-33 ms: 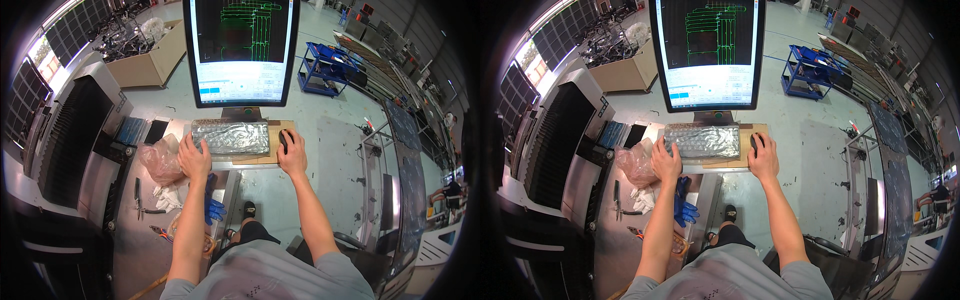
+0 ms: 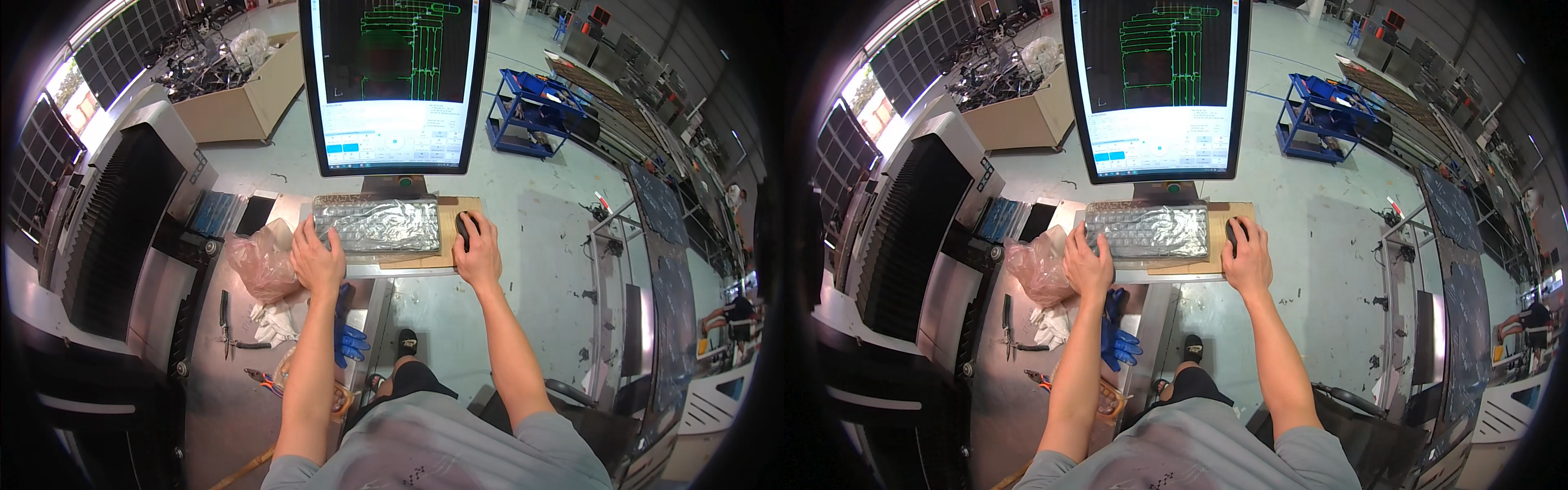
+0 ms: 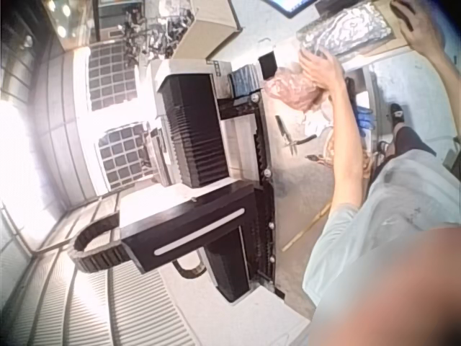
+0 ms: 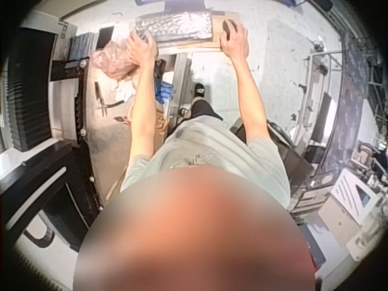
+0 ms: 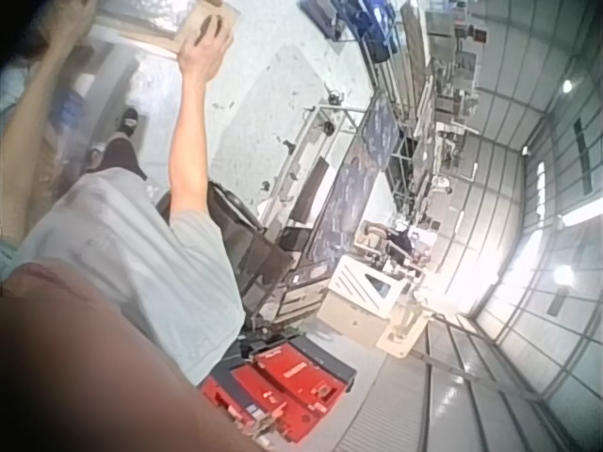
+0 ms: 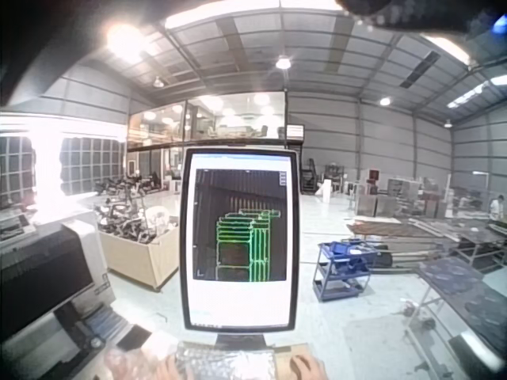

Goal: The person operates a laser cutting machine using a handheld controller and a computer mouse. They use a long stick to clear debris from the machine bed while sparks are visible. Finally, they remove several cut metal pieces from the machine.

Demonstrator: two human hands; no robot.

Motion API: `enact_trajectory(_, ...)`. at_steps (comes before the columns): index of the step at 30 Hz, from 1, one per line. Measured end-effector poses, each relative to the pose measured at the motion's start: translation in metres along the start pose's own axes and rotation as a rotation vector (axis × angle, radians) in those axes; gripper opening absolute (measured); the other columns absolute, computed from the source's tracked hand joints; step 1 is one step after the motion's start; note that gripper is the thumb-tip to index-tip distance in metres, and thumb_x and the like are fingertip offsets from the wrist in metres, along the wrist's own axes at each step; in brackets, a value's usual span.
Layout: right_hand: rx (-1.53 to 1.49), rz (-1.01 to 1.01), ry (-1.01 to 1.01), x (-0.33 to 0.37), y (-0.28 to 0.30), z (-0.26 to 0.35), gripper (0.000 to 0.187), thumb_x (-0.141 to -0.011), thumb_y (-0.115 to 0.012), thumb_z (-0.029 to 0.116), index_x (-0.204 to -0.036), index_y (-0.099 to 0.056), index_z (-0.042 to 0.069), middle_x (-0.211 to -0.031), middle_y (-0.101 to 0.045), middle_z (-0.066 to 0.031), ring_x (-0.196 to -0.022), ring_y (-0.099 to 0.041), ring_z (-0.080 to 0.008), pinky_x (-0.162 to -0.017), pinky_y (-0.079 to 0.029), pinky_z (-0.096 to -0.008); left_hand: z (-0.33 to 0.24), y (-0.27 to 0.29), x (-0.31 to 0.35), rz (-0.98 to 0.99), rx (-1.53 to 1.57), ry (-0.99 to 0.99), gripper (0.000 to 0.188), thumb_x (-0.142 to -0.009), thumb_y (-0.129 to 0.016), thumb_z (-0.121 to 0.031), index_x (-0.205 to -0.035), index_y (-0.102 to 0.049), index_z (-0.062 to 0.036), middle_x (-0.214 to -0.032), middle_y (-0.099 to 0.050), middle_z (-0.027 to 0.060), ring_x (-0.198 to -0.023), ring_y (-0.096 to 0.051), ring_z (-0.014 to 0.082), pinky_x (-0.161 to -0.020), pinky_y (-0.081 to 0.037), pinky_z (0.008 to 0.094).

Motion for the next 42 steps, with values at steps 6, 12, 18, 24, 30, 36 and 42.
enact_trajectory(6,-0.039,0.004,0.002,-0.005,-0.006,-0.009,0.042,-0.09,-0.063,0.015,-0.131,-0.065,0.01,-0.136,-0.056,-0.0066,-0.125,-0.054,-0.0317,-0.101,-0.052,-0.0423,-0.002,-0.005,-0.006,-0.019,0.0,-0.016,0.054,-0.094,-0.064,-0.035,-0.138,-0.058,-0.0056,-0.136,-0.06,0.0146,-0.127,-0.056,0.0347,-0.106,-0.042,0.0489)
enact_trajectory(12,0.024,0.03,0.091,-0.008,-0.019,-0.03,0.043,-0.091,-0.062,0.015,-0.133,-0.064,0.006,-0.141,-0.056,-0.0186,-0.134,-0.05,-0.0389,-0.11,-0.045,-0.0466,-0.008,0.011,-0.004,-0.064,0.085,-0.137,0.053,-0.088,-0.07,-0.035,-0.133,-0.06,-0.0074,-0.132,-0.06,0.0141,-0.128,-0.052,0.0339,-0.108,-0.039,0.0522)
enact_trajectory(18,0.06,-0.017,0.313,-0.024,-0.024,-0.052,0.041,-0.096,-0.061,0.021,-0.132,-0.066,0.002,-0.139,-0.056,-0.0214,-0.124,-0.057,-0.0393,-0.103,-0.047,-0.0476,0.011,0.083,0.133,0.061,0.429,-0.098,0.025,-0.083,-0.074,-0.018,-0.108,-0.071,-0.0122,-0.113,-0.065,0.0087,-0.108,-0.061,0.0307,-0.098,-0.045,0.0451)
enact_trajectory(24,0.145,-0.012,0.358,-0.033,-0.028,-0.068,0.045,-0.099,-0.06,0.03,-0.134,-0.066,0.002,-0.141,-0.055,-0.0209,-0.126,-0.056,-0.0394,-0.105,-0.047,-0.0464,0.083,0.196,0.299,0.184,0.232,0.389,0.008,-0.086,-0.072,-0.01,-0.093,-0.072,-0.0071,-0.092,-0.067,0.0094,-0.088,-0.066,0.0287,-0.079,-0.052,0.0406)
enact_trajectory(30,0.132,-0.023,0.366,-0.033,-0.027,-0.067,0.044,-0.098,-0.062,0.028,-0.133,-0.066,0.001,-0.141,-0.055,-0.021,-0.126,-0.056,-0.0399,-0.105,-0.047,-0.0462,0.106,0.207,0.305,0.15,0.237,0.807,0.024,-0.089,-0.073,-0.016,-0.108,-0.068,-0.0033,-0.093,-0.069,0.0128,-0.077,-0.067,0.0308,-0.073,-0.054,0.0411)
enact_trajectory(36,0.117,-0.026,0.409,-0.03,-0.025,-0.059,0.041,-0.099,-0.06,0.024,-0.133,-0.066,0.003,-0.14,-0.055,-0.0216,-0.125,-0.057,-0.0406,-0.104,-0.048,-0.0472,0.116,0.161,0.263,0.382,0.12,0.916,0.063,-0.085,-0.078,-0.036,-0.127,-0.052,0.004,-0.106,-0.074,0.0245,-0.098,-0.073,0.0397,-0.086,-0.055,0.0482)
enact_trajectory(42,0.075,-0.025,0.414,-0.027,-0.025,-0.053,0.041,-0.093,-0.06,0.017,-0.131,-0.066,0.002,-0.137,-0.058,-0.0243,-0.128,-0.056,-0.0408,-0.109,-0.044,-0.0472,0.13,0.149,0.273,0.308,0.217,0.882,0.064,-0.084,-0.079,-0.033,-0.131,-0.047,-0.0026,-0.111,-0.071,0.0295,-0.104,-0.068,0.0483,-0.091,-0.053,0.053)
Point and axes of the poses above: each hand's wrist, its own x-axis away from the middle knuckle, its own y-axis out of the back of the hand, z = x × y, the point moved 2 cm from there along -x, towards the middle knuckle
